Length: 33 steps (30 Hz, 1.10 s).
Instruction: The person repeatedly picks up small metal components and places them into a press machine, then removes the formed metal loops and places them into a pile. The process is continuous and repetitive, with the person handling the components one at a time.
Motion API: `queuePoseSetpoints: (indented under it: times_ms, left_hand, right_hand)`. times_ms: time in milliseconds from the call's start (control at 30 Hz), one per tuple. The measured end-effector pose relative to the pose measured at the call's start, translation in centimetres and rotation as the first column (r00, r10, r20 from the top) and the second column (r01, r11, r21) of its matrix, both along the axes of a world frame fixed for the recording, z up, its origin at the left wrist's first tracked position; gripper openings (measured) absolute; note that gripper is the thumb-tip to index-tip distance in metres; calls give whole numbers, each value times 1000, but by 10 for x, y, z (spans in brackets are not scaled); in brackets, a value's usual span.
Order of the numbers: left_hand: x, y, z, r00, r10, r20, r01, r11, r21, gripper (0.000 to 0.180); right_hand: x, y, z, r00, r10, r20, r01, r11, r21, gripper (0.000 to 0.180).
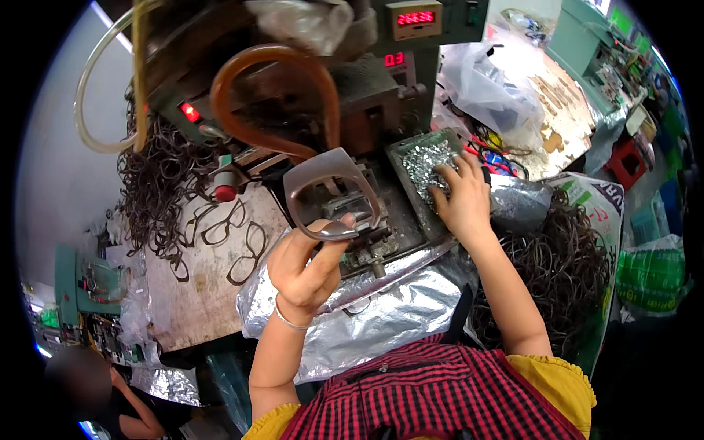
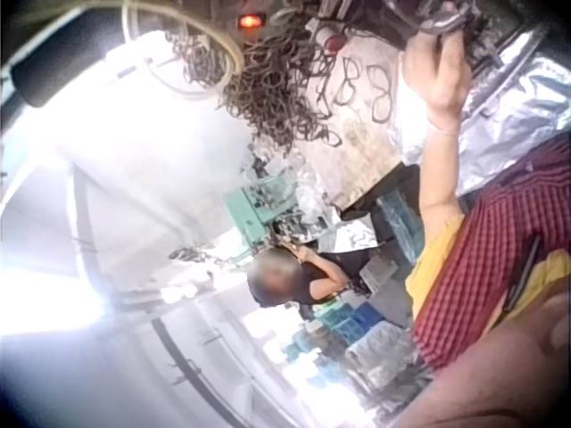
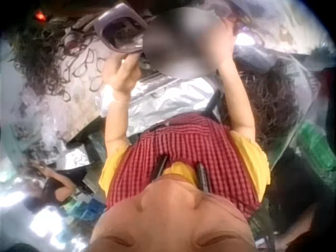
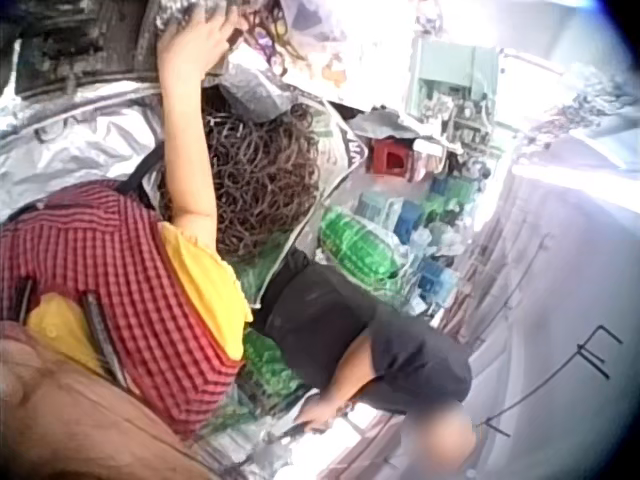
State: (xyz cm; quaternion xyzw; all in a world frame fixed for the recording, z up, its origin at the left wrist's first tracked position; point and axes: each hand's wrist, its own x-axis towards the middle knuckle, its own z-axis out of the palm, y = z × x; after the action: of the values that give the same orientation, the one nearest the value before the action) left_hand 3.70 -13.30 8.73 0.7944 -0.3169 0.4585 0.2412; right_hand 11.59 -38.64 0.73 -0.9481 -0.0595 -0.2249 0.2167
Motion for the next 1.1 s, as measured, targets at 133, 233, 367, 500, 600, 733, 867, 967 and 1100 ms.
queuePoseSetpoints:
  times_ms: [133,233,367,500,600,733,867,967,1100]
  left_hand:
    - [10,0,-9,997,-12,79,10,1000,23,40]
    - [3,0,-10,999,27,20,-28,999,40,32]
    - [6,-4,-16,999,-5,48,5,1000,-1,37]
    - [7,0,-16,997,-63,37,63,998,2,36]
    - [4,0,-13,999,-43,21,43,999,-5,36]
    - [-16,-9,-11,989,77,-128,-82,996,-35,38]
    - [-86,38,-30,924,267,-272,-271,962,26,27]
    - [-125,100,-38,740,599,-307,-661,731,-167,9]
    - [-85,174,-6,703,629,-333,-711,605,-358,16]
  right_hand:
    - [14,-7,-13,968,110,224,-127,990,65,18]
    - [18,-7,6,974,74,215,-118,973,200,16]
    - [23,-8,2,973,-42,226,-7,977,213,13]
    - [21,-1,-5,971,-15,239,-44,970,240,8]
    - [44,20,2,941,164,296,-221,960,172,10]
    - [76,44,-6,952,236,194,-225,971,-76,11]
    - [41,25,-1,979,198,55,-195,979,-57,14]
    - [10,-6,-19,989,9,150,-108,738,667,18]
    - [21,-6,-38,999,-11,39,-37,136,990,19]
